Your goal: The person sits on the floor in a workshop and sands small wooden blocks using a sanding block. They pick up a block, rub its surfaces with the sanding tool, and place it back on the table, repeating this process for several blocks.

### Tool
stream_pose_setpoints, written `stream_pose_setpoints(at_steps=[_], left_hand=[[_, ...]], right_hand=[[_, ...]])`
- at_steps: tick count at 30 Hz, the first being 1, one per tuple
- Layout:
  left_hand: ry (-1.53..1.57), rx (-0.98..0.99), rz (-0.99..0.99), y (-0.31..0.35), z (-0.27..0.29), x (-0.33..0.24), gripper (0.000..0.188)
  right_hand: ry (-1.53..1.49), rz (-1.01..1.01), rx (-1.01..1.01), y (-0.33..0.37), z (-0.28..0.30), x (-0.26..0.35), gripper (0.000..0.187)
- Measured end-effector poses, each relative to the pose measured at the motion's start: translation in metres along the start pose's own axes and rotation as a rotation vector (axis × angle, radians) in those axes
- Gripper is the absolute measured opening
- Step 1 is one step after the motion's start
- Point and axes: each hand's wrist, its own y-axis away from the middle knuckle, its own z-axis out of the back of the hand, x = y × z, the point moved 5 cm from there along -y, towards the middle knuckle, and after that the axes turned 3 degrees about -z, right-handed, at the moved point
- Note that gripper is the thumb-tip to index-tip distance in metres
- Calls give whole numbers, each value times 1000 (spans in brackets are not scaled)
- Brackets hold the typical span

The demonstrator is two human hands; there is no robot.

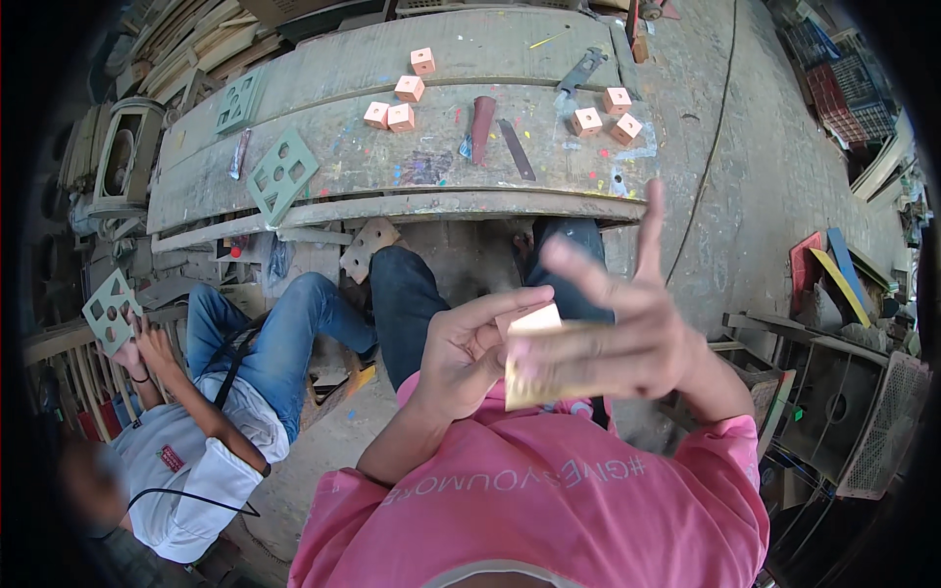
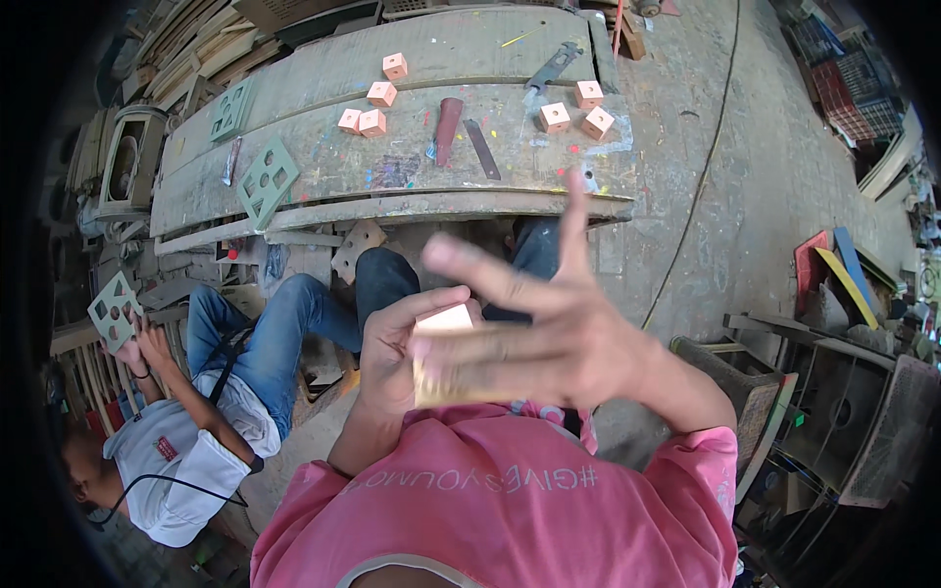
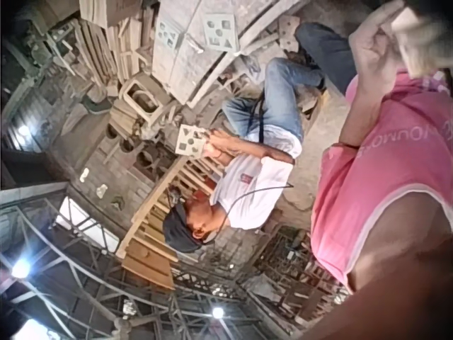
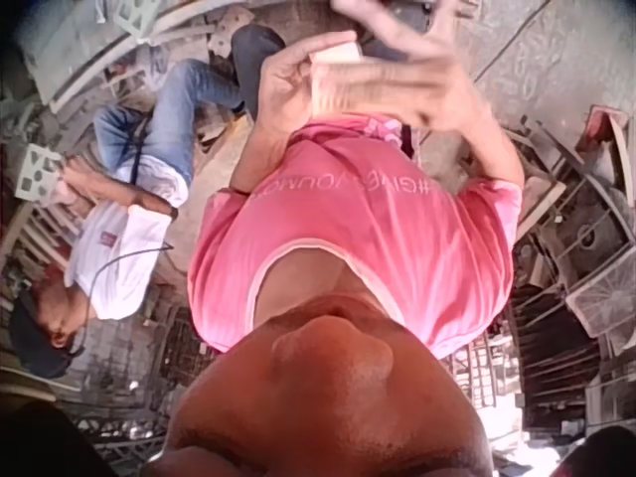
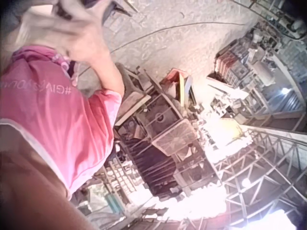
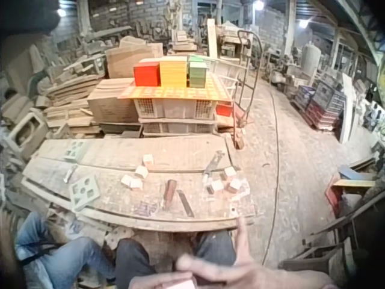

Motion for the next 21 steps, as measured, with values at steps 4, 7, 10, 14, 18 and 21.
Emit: stream_pose_setpoints(at_steps=[4, 7, 10, 14, 18, 21], left_hand=[[72, 56, -90, -1, -1, -1, 62], [93, -35, -94, -5, -7, -7, 66], [205, -29, -99, -10, -6, -8, 70], [137, -137, 17, -9, -10, -11, 65], [258, -130, -1, -11, -17, -16, 61], [221, -175, -17, -9, -17, -15, 59]], right_hand=[[367, -167, -54, -2, 24, -37, 21], [189, -248, -322, 21, 42, -43, 22], [-74, -307, -477, 29, 24, -37, 22], [-168, -326, -549, 38, 4, -33, 25], [-157, -273, -507, 29, -10, -19, 23], [-40, -221, -437, 20, -12, -12, 20]])
